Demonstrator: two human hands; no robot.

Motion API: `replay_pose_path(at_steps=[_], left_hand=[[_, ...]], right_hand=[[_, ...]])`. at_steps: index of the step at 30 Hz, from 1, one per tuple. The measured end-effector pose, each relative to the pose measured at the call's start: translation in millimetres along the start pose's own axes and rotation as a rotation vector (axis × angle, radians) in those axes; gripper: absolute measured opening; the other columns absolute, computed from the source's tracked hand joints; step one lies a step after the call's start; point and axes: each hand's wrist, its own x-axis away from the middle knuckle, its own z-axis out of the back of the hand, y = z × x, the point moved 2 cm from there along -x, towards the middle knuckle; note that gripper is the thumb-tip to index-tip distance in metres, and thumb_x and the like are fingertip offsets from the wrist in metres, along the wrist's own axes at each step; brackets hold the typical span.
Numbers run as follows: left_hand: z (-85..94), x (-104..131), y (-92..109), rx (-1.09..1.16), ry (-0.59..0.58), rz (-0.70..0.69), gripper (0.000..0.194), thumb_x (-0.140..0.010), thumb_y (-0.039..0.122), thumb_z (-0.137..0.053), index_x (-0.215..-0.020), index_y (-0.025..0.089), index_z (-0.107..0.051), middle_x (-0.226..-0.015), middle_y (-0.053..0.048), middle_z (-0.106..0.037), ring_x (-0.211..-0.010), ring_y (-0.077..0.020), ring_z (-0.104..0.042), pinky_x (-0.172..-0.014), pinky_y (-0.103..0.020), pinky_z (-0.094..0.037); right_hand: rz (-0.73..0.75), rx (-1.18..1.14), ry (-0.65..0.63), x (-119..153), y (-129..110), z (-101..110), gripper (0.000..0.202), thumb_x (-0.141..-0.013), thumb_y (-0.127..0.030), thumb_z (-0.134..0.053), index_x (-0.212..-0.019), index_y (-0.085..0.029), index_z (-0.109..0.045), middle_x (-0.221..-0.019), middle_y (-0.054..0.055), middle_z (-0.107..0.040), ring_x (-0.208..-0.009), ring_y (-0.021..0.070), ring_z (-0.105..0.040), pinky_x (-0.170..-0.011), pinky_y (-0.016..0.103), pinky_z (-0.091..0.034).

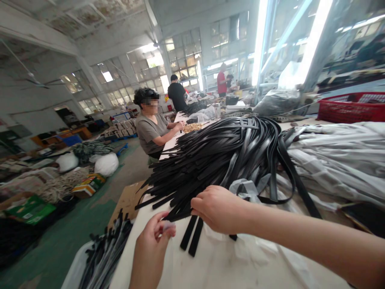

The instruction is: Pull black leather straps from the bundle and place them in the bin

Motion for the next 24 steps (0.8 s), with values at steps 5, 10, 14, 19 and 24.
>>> replay_pose_path(at_steps=[5, 10, 14, 19, 24], left_hand=[[-2.6, 7.1, 2.2, -0.008, -0.009, -0.034, 0.049, -0.070, 0.045, -0.069, -0.109, 0.017, -0.060, -0.072, 0.001, -0.073, -0.072, -0.0192, -0.068, -0.068, -0.027, -0.051], [-5.2, 5.9, -1.3, -0.044, -0.091, 0.007, 0.049, -0.070, 0.043, -0.067, -0.111, 0.018, -0.058, -0.078, -0.001, -0.074, -0.074, -0.0213, -0.070, -0.073, -0.030, -0.052], [-5.2, 2.5, -8.2, -0.045, -0.132, 0.032, 0.045, -0.072, 0.045, -0.066, -0.106, 0.017, -0.057, -0.081, -0.005, -0.076, -0.077, -0.0242, -0.072, -0.077, -0.033, -0.053], [-2.2, 1.8, -10.8, -0.026, -0.095, 0.018, 0.046, -0.068, 0.043, -0.069, -0.104, 0.016, -0.057, -0.079, -0.006, -0.076, -0.072, -0.0237, -0.071, -0.074, -0.034, -0.054], [-1.3, 9.5, -2.5, -0.054, -0.119, -0.012, 0.041, -0.073, 0.042, -0.068, -0.104, 0.017, -0.058, -0.073, -0.002, -0.073, -0.073, -0.0218, -0.069, -0.072, -0.031, -0.052]], right_hand=[[-0.001, 0.009, -0.025, 4.6, -2.9, 2.4, 0.027, -0.098, -0.029, -0.041, -0.082, -0.017, -0.059, -0.072, 0.004, -0.069, -0.062, 0.0173, -0.064, -0.053, 0.033, -0.025], [-0.004, 0.036, -0.088, 10.2, -4.9, 1.8, 0.023, -0.096, -0.028, -0.046, -0.084, -0.017, -0.061, -0.074, 0.005, -0.070, -0.065, 0.0193, -0.067, -0.051, 0.033, -0.025], [-0.002, 0.045, -0.107, 12.0, -4.2, 6.6, 0.022, -0.095, -0.027, -0.047, -0.083, -0.016, -0.063, -0.074, 0.006, -0.071, -0.065, 0.0199, -0.067, -0.052, 0.033, -0.026], [-0.035, 0.003, -0.062, 12.4, -4.8, 18.5, 0.027, -0.098, -0.030, -0.043, -0.084, -0.016, -0.062, -0.076, 0.006, -0.071, -0.066, 0.0184, -0.066, -0.054, 0.032, -0.028], [-0.019, 0.002, -0.093, 14.1, -7.5, 12.8, 0.024, -0.096, -0.028, -0.047, -0.083, -0.016, -0.063, -0.076, 0.007, -0.072, -0.068, 0.0193, -0.067, -0.055, 0.031, -0.029]])
